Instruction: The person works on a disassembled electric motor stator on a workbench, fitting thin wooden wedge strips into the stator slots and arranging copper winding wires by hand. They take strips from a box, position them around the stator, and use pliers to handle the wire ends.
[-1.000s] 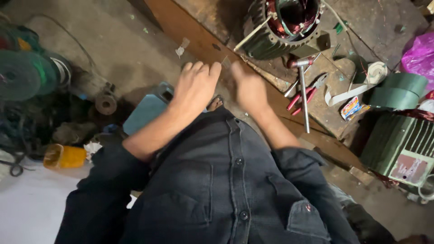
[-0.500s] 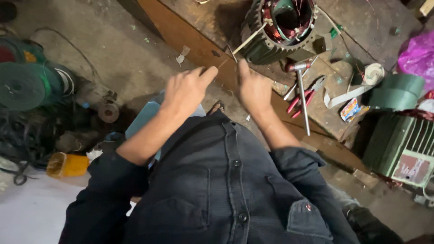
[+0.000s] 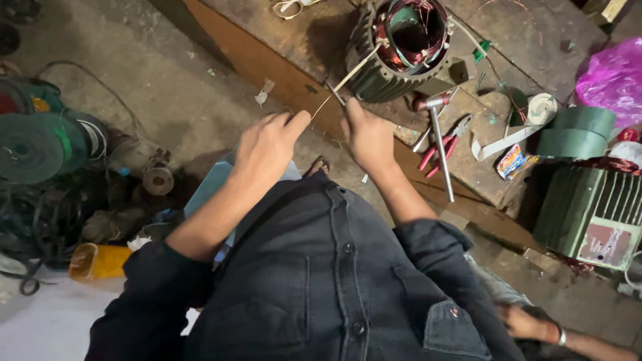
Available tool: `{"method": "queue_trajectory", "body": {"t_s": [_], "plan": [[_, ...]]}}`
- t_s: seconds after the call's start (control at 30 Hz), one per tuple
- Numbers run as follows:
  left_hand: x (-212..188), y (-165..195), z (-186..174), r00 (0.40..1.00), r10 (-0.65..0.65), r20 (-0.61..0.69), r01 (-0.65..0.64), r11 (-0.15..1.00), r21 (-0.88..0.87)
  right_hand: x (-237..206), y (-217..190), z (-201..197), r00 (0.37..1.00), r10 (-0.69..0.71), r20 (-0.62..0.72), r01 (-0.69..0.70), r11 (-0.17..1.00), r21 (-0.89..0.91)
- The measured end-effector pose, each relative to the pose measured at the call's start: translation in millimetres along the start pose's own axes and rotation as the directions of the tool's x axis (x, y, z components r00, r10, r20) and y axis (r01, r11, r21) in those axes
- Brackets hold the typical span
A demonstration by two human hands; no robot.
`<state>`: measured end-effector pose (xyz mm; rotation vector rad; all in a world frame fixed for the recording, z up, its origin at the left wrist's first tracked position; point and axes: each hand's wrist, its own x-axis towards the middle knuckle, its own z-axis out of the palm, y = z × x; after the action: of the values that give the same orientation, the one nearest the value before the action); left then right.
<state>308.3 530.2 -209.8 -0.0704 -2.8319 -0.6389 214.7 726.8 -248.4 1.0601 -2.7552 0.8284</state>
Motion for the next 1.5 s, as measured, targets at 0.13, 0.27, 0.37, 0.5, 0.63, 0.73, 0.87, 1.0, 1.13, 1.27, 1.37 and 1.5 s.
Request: {"method": "queue_trajectory", "body": {"t_s": [0.13,0.27,0.37,0.5,0.63,0.73,0.87,1.0,1.13,1.27,1.37,1.5], "plan": [[4.0,1.1,18.5,0.996,-0.085,0.039,0.086,0.996,-0.024,-1.6,-10.4,-6.6,0.983,-0.067,0.170,0.034,0.982,0.187],[14.6,-0.7,28.5,0.904,-0.168,0.393,0.411,0.592,-0.694,9.2,-11.5,-25.1,0.981,0.097,0.168,-0.104,0.994,0.033],[6.3,-4.5,14.9,0.976,-0.173,0.130,0.215,0.850,-0.481,11.2,-16.6,-34.8,0.999,0.042,0.009,-0.042,0.998,0.048],[-6.0,-5.3,-9.1,0.995,-0.035,-0.098,0.026,0.995,-0.092,6.4,-25.0,-24.5,0.983,-0.153,0.106,0.149,0.988,0.049],[-0.5,0.7,-14.1,0.996,0.035,-0.086,-0.033,0.999,0.026,2.9,-13.2,-7.2,0.996,0.028,0.081,-0.016,0.989,-0.144],[0.1,2.0,-12.6,0.997,0.024,-0.069,-0.020,0.998,0.065,-0.7,-0.7,-5.4,0.984,-0.047,0.170,0.049,0.999,-0.012],[-7.4,-0.4,-6.9,0.997,0.032,-0.067,-0.024,0.993,0.115,2.3,0.7,-8.0,0.989,-0.031,0.143,0.033,0.999,-0.009],[-4.5,0.6,6.9,0.999,-0.037,0.004,0.036,0.985,0.166,3.5,-13.7,-11.9,0.957,-0.103,0.271,0.044,0.975,0.217],[16.0,2.4,19.8,0.783,-0.260,0.565,0.593,0.587,-0.551,6.6,-8.9,-35.6,0.969,-0.040,0.242,0.004,0.989,0.147],[14.0,-3.9,2.9,0.889,-0.258,0.379,0.457,0.569,-0.684,5.6,-7.4,-57.6,0.984,0.111,0.136,-0.123,0.989,0.079],[3.3,-5.5,-16.4,0.987,-0.155,-0.048,0.116,0.879,-0.462,5.3,-18.6,-48.5,0.998,-0.026,0.063,0.023,0.999,0.045],[4.7,-0.8,-23.7,0.993,-0.110,0.041,0.114,0.989,-0.098,13.5,-23.7,-22.0,0.987,-0.019,0.161,0.014,1.000,0.028]]}}
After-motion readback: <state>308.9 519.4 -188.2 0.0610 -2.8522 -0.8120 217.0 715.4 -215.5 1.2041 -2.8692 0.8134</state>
